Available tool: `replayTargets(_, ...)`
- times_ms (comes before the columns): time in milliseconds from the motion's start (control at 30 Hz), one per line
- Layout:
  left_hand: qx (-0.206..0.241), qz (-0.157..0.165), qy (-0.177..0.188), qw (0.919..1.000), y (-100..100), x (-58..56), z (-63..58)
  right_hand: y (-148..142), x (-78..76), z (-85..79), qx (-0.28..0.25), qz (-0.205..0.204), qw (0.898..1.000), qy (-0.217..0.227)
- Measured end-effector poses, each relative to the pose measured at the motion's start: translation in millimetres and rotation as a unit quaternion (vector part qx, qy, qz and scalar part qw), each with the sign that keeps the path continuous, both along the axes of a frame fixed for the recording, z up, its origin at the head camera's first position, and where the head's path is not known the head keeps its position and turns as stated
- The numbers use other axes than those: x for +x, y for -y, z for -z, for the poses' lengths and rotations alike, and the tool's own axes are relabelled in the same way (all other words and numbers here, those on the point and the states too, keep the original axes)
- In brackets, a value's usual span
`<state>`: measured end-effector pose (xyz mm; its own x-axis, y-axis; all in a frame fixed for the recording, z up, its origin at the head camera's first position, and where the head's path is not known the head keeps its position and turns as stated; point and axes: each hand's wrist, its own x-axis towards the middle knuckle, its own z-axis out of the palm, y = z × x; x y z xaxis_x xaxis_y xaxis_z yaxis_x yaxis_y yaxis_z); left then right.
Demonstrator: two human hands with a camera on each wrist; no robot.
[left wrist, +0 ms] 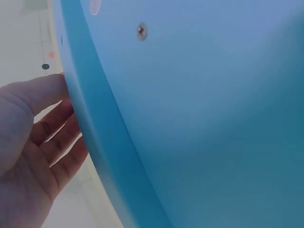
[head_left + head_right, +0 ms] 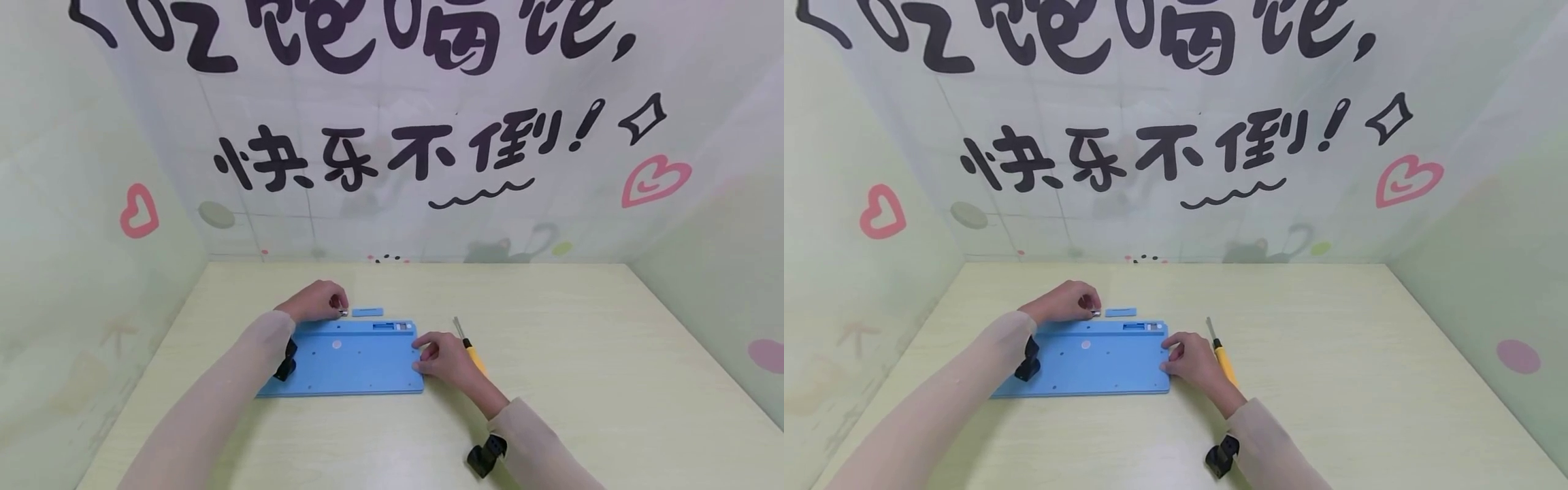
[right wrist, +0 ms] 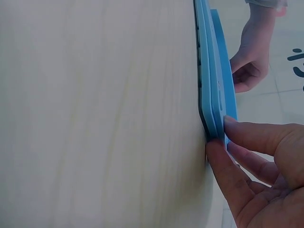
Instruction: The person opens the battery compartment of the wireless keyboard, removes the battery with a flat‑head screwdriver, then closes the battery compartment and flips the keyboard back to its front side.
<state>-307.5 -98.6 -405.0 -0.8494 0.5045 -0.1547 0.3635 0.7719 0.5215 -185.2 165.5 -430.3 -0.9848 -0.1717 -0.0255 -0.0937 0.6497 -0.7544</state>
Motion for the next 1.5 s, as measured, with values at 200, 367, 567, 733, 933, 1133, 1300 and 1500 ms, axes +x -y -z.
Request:
replayTargets(200,-0.002,-0.015,-0.03,0.9994,5,11.6,-10.3,3,-0.1,0.4,-0.006,-0.003,1.0,0.005)
replayTargets(367,0.006,-0.01,-0.058,0.9982,6,25.4,-15.4,3,-1.0,-0.2,-0.007,0.002,1.0,0.005)
replayTargets(567,0.007,-0.021,-0.046,0.9987,6,43.9,-12.3,2,-0.6,-0.2,-0.002,0.011,1.0,0.005)
replayTargets(733,0.021,-0.045,-0.046,0.9978,9,53.8,-5.8,3,0.7,0.4,0.003,0.012,1.0,0.005)
replayTargets(933,0.084,-0.071,-0.039,0.9932,12,55.7,-0.4,3,-1.4,-1.8,0.002,0.011,1.0,0.011)
replayTargets(1133,0.123,-0.111,-0.01,0.9862,13,56.2,2.9,4,-5.7,-8.7,0.016,-0.014,0.999,0.024)
replayTargets(1300,0.131,-0.132,0.007,0.9825,10,58.2,2.7,4,-10.6,-16.5,0.022,-0.013,0.999,0.032)
replayTargets(1500,0.127,-0.148,0.016,0.9806,9,59.2,-0.6,7,-24.9,-30.9,0.014,-0.001,0.999,0.045)
